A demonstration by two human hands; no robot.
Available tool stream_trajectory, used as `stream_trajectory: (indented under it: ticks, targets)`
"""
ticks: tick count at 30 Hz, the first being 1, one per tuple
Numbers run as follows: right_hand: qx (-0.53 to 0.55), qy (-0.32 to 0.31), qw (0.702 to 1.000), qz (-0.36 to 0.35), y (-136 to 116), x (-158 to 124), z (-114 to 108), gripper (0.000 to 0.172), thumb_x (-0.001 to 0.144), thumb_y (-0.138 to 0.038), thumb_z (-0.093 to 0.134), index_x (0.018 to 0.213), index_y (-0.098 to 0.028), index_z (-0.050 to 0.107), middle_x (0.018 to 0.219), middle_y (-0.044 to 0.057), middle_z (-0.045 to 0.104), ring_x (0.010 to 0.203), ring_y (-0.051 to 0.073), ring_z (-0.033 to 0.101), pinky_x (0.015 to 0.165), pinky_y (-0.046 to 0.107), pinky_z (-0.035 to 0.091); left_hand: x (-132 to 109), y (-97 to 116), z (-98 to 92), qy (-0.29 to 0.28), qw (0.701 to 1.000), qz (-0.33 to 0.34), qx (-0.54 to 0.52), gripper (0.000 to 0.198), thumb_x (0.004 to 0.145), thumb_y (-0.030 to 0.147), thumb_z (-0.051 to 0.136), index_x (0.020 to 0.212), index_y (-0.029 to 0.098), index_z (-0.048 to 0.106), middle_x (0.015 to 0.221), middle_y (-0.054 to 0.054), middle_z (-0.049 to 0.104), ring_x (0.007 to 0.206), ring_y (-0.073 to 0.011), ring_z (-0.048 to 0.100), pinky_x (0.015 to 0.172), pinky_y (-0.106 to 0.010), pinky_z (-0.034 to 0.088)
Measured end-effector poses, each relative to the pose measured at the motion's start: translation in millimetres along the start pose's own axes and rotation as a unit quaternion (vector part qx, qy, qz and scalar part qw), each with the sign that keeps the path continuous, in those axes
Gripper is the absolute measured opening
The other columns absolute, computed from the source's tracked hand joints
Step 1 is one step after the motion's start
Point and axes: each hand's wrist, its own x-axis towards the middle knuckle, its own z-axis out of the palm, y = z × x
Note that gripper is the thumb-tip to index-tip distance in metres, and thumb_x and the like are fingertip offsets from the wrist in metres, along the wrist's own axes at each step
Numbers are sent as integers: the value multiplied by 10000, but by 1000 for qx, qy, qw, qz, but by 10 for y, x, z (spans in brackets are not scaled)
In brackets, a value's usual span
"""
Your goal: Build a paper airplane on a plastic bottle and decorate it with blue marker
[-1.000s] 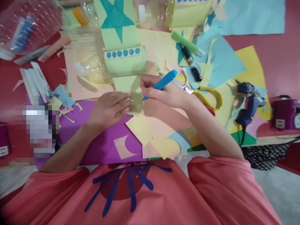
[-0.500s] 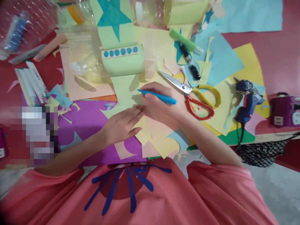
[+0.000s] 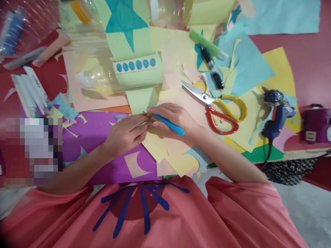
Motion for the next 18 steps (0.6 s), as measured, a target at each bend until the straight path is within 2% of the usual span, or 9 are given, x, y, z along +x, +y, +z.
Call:
stream_trajectory:
  ticks: [2,5,7,9,11,13,15,18]
  targets:
    - [12,-17,1000,14,-14,-12,-5,343,920,-392,476,1187,-204,582,1087,139,704,997,246,654,895,393,507,-1,31,10,-8,1000,23,5,157,900,142,515,927,104,665,984,-97,735,967,-214,697,885,-335,575]
    - [62,14,997,35,-7,-41,10,355,908,-450,480,1168,-235,589,1110,103,693,1020,222,643,900,380,506,-8,76,27,-29,999,24,11,156,907,156,518,890,124,669,1006,-85,734,992,-195,690,913,-316,563]
    - [135,52,985,92,-2,-46,29,389,869,-528,511,1127,-250,597,1098,66,680,1003,207,638,878,372,513,-11,89,31,-38,999,18,10,168,917,161,504,944,132,667,1044,-83,726,1033,-185,676,931,-310,555]
    - [209,90,960,162,-20,-19,48,414,835,-595,508,1030,-241,599,991,42,664,906,190,634,783,350,526,-12,91,31,-45,999,15,0,191,921,160,495,1016,118,656,1063,-93,719,1051,-190,666,937,-314,550]
    - [252,109,939,207,-59,43,68,349,840,-562,499,916,-229,571,817,16,619,742,159,599,648,313,505,-13,89,33,-55,998,10,-15,210,918,152,491,1051,104,647,1071,-98,712,1051,-211,661,950,-349,542]
    - [266,115,930,226,-103,127,99,218,839,-442,534,844,-224,537,707,-14,566,623,126,541,572,281,466,-17,88,38,-68,997,-2,-30,216,922,152,480,1052,107,647,1079,-95,706,1060,-229,648,977,-401,522]
    - [287,122,919,242,-129,211,143,148,815,-366,580,827,-227,529,698,-23,565,621,119,539,580,273,467,-23,89,43,-81,996,-13,-38,231,933,165,462,1064,117,646,1083,-94,701,1076,-240,631,1000,-446,499]
    - [266,112,925,245,-117,307,206,159,806,-404,599,817,-252,553,734,-6,613,687,160,585,629,316,505,-31,93,41,-103,994,-23,-40,254,942,184,450,1098,124,641,1085,-99,696,1098,-249,606,1024,-488,465]
